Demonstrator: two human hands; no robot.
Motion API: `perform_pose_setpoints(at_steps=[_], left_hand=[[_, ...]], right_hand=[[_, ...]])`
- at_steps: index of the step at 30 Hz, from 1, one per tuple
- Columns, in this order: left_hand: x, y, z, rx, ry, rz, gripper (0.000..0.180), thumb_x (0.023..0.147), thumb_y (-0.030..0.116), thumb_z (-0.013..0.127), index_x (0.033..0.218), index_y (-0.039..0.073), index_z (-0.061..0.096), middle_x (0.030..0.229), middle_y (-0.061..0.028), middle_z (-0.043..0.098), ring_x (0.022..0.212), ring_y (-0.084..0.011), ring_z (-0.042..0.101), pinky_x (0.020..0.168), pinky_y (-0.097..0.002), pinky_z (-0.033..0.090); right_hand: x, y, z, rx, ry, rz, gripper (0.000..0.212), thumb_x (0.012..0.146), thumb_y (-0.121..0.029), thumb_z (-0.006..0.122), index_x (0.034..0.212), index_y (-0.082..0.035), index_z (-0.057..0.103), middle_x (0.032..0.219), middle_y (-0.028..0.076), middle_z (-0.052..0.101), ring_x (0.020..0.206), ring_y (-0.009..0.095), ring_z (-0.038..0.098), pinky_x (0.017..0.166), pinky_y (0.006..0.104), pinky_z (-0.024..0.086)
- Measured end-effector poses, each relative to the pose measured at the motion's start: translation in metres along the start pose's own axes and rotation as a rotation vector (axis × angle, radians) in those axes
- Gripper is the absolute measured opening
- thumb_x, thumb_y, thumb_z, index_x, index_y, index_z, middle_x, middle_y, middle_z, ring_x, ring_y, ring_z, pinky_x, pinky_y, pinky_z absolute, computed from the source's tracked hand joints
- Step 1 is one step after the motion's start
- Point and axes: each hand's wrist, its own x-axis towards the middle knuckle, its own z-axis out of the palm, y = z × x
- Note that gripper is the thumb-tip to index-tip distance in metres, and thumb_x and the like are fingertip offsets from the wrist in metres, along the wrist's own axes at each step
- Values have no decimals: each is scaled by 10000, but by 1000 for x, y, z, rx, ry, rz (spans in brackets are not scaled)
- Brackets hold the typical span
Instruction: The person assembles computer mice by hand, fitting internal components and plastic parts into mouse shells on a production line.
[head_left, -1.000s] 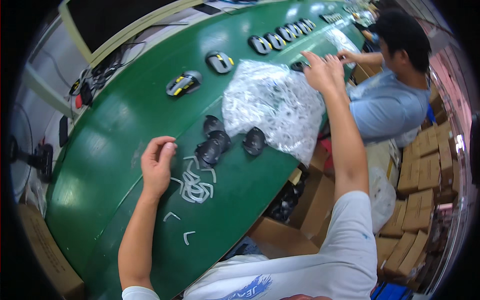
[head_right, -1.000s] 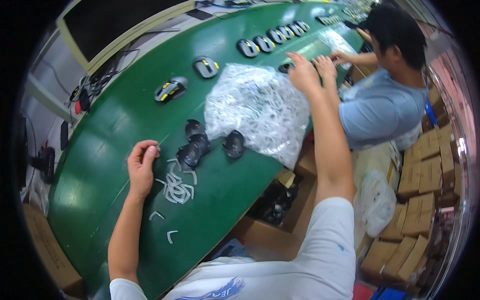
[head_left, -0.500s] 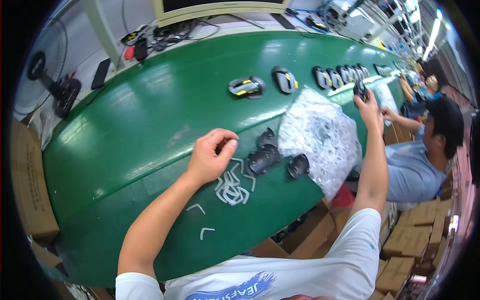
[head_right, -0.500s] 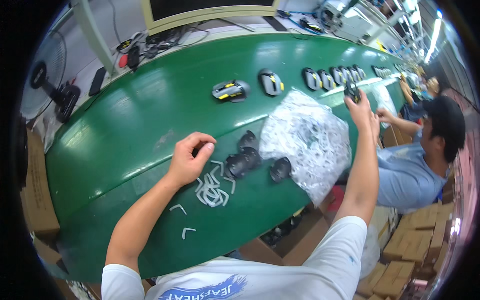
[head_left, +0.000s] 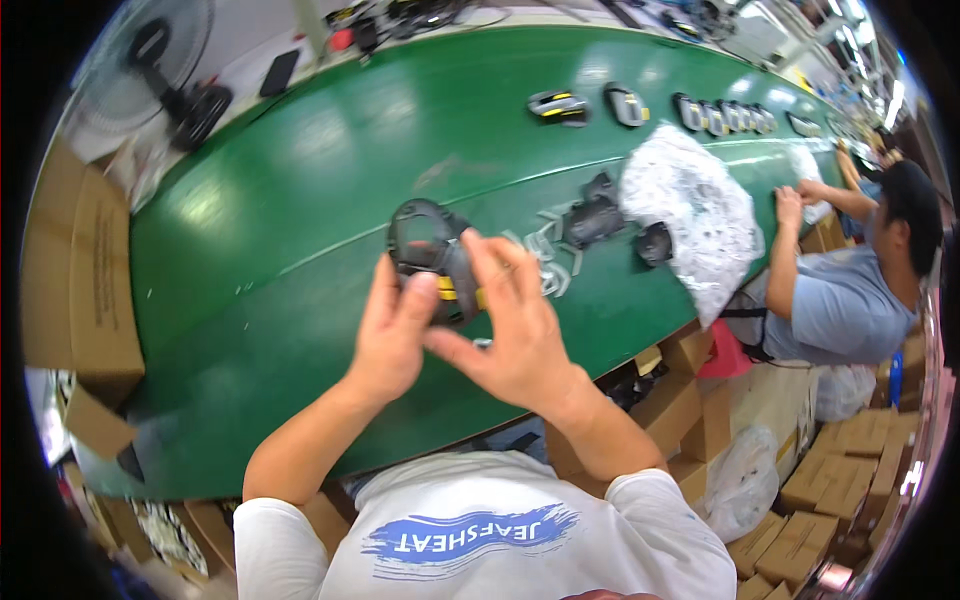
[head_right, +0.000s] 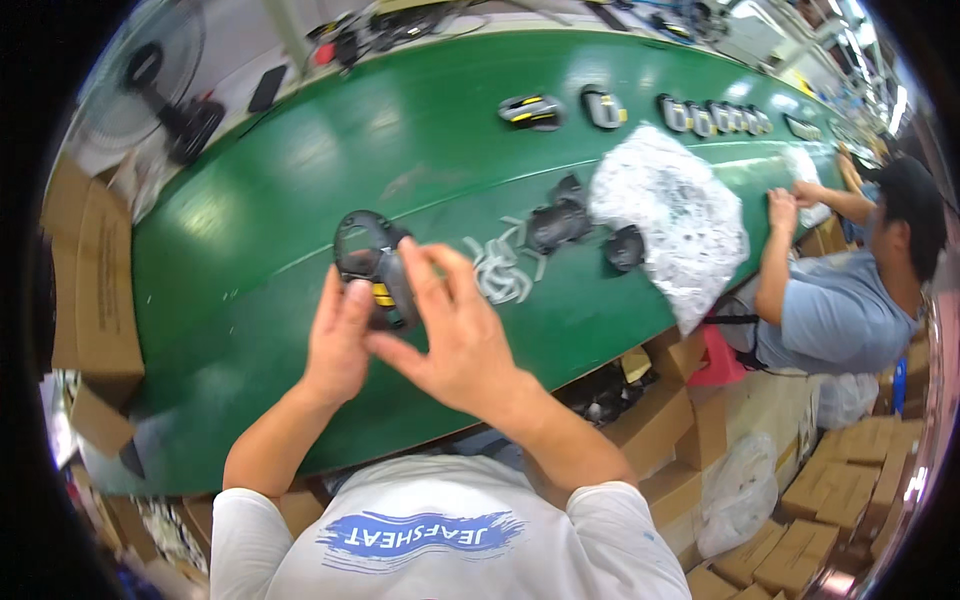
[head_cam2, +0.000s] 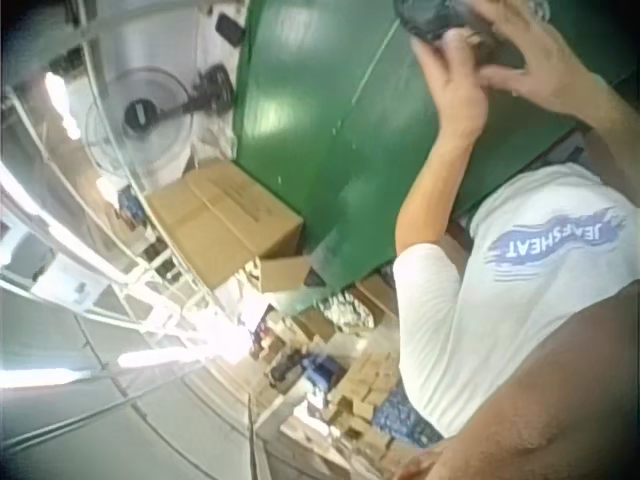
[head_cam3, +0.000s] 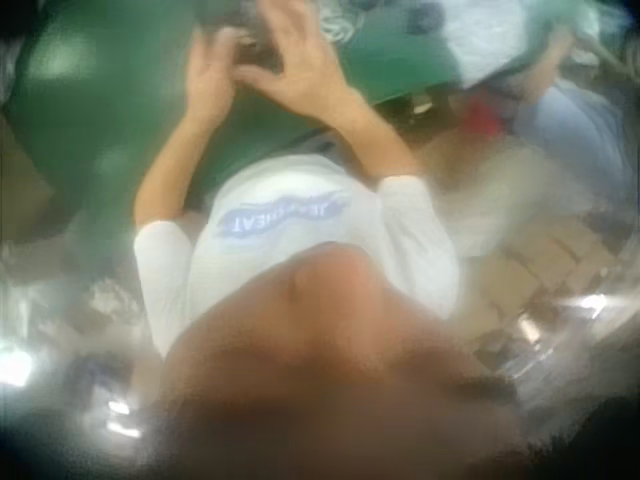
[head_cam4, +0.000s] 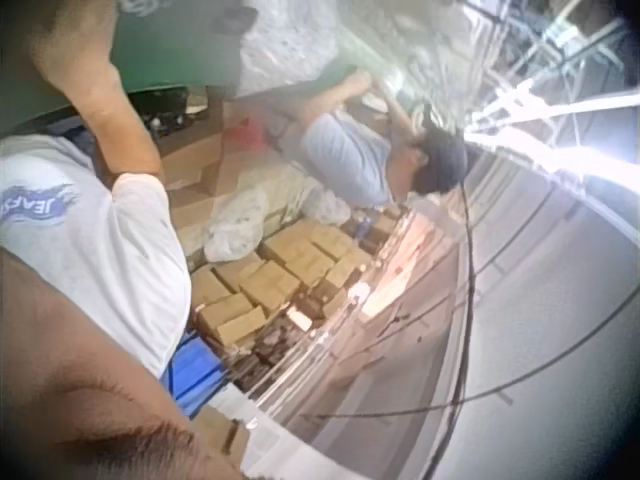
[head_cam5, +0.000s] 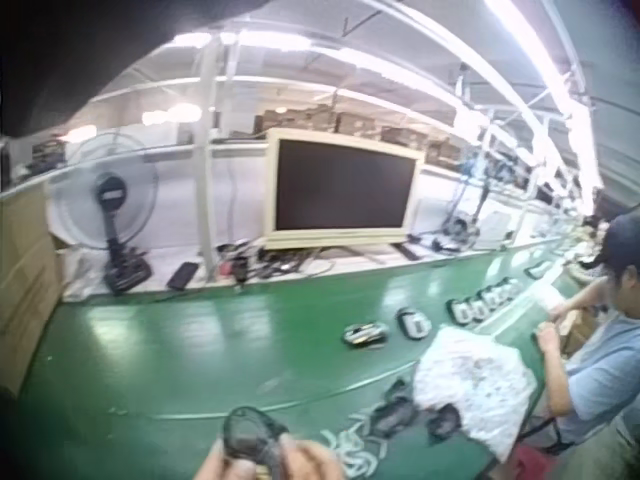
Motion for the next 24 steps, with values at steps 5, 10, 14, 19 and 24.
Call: perform_pose_setpoints(at_steps=[5, 10, 14, 19, 24], left_hand=[[-87, 57, -127, 263, 222, -210, 740, 1018, 163, 654, 1704, 153, 377, 1415, -147, 697, 1194, -247, 727, 1067, -415, 594], [-130, 64, -176, 737, 40, -225, 595, 962, 137, 650, 1554, 90, 618, 1177, -147, 792, 1097, -266, 767, 987, -416, 610], [-105, 81, -171, 1302, -163, -79, 512, 930, 171, 706, 1427, 61, 764, 1241, -180, 774, 1152, -398, 717, 1064, -440, 556], [-90, 58, -166, 1447, -92, 238, 605, 960, 275, 822, 1524, 85, 712, 1431, -172, 708, 1322, -401, 648, 1170, -496, 493], [-110, 46, -156, 1336, -46, 329, 870, 887, 335, 943, 1653, 105, 600, 1542, -149, 655, 1453, -399, 575, 1244, -526, 439]], right_hand=[[-33, -6, 17, 43, -296, -109, 419, 981, -339, 880, 1308, -85, 816, 1273, 99, 812, 1085, 323, 779, 933, 458, 602], [-55, 37, -13, -284, -39, 197, 157, 1012, -212, 841, 1115, -94, 841, 971, 64, 825, 774, 264, 739, 773, 428, 546], [-58, 69, -24, -452, 39, 317, 191, 1039, -238, 826, 1133, -72, 830, 1011, 82, 798, 771, 271, 734, 780, 422, 558], [-62, 85, -27, -448, 26, 329, 182, 1071, -195, 786, 1168, -46, 821, 1051, 133, 777, 860, 305, 744, 777, 431, 587], [-60, 79, -30, -459, 0, 397, 158, 1088, -153, 761, 1179, -31, 806, 1080, 110, 760, 827, 257, 716, 761, 398, 582]])
